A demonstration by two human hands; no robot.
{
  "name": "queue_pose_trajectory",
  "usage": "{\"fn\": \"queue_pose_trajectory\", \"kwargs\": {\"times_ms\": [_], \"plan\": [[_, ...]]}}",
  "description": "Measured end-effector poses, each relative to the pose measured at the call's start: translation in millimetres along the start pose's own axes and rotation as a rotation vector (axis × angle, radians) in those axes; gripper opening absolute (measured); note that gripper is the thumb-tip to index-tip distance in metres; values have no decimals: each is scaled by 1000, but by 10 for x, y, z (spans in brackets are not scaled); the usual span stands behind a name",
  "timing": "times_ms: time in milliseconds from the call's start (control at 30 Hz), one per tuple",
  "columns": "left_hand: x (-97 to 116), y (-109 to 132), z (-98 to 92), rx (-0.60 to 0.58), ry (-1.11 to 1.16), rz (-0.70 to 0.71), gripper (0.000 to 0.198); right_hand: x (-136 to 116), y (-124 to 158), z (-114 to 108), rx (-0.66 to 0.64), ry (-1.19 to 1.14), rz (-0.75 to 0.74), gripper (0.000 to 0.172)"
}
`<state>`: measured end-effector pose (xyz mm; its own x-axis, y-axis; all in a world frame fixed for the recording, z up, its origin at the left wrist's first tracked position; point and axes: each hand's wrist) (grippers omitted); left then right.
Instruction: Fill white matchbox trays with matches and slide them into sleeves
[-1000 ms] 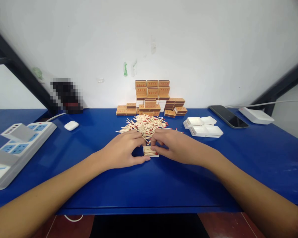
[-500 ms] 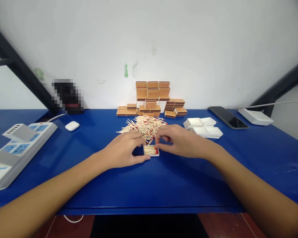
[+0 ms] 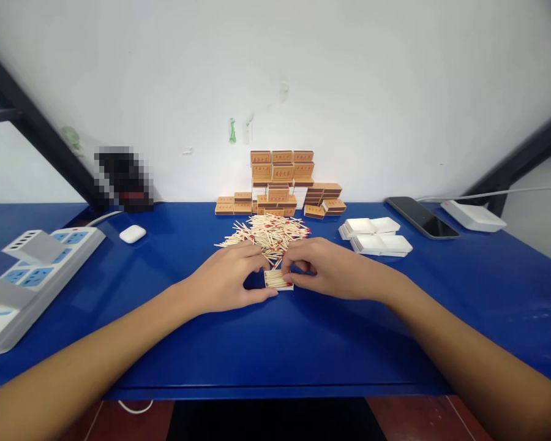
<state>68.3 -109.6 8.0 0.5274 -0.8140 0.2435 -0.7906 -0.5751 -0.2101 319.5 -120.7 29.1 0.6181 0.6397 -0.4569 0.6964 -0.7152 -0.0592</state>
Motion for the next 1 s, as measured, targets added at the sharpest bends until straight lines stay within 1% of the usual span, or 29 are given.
{"fn": "queue_pose_trajectory", "kwargs": {"times_ms": [167, 367, 500, 667, 767, 1000], "plan": [[-5, 2, 3, 6, -5, 4, 35, -12, 2, -1, -11, 2, -9, 8], [5, 9, 3, 11, -12, 9, 34, 38, 3, -18, 64, 20, -12, 13], [10, 9, 0, 12, -10, 10, 33, 28, 5, -14, 26, 25, 7, 12], [6, -5, 0, 17, -6, 13, 32, -57, 4, -6, 21, 8, 5, 7], [3, -5, 2, 13, -14, 10, 34, -96, -7, 13, 0, 15, -5, 6], [2, -3, 5, 12, -21, 12, 35, -81, -21, 60, 2, 48, 5, 6]]}}
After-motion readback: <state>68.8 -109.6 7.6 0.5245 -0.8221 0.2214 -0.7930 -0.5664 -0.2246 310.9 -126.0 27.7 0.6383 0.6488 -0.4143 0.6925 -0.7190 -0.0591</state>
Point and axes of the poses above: each hand's wrist, its own y-axis away from the middle knuckle, its own z-axis out of the palm, x = y × z, and after that the axes turned 1 degree about -x, right-handed
